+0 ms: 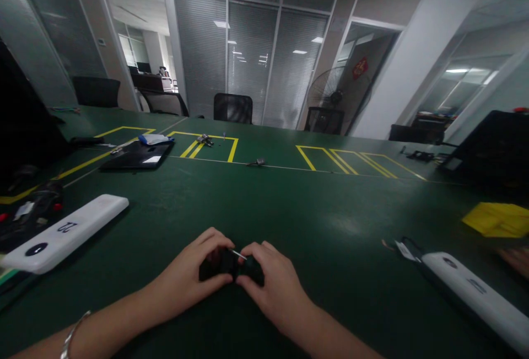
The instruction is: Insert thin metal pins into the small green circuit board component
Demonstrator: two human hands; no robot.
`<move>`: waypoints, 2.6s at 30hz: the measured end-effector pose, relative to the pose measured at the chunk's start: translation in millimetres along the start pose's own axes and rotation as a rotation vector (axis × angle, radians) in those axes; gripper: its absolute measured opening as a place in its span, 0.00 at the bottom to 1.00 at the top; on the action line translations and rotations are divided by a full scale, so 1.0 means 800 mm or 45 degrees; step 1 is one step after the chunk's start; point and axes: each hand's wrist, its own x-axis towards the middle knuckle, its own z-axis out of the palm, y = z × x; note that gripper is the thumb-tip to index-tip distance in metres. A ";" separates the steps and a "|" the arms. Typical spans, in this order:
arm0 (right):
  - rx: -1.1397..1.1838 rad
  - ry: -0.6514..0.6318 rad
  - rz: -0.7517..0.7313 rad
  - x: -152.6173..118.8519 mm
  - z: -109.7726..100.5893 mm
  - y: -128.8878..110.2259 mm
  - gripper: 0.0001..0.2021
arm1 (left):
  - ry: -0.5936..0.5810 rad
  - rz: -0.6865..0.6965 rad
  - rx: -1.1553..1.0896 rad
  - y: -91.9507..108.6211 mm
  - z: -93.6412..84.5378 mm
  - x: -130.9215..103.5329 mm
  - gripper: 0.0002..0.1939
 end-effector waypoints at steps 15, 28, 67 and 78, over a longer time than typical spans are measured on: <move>0.474 0.274 -0.185 -0.006 0.008 -0.001 0.10 | -0.048 -0.134 -0.726 -0.003 0.022 0.001 0.21; 0.430 0.217 -0.198 -0.005 0.007 -0.003 0.10 | -0.060 -0.116 -0.649 0.000 0.021 -0.001 0.20; 0.755 0.067 0.118 -0.006 0.015 -0.001 0.18 | -0.223 -0.157 -0.882 0.001 0.016 0.003 0.13; 0.639 0.012 0.079 -0.007 0.009 -0.003 0.10 | -0.060 -0.123 -0.754 0.005 0.015 0.004 0.12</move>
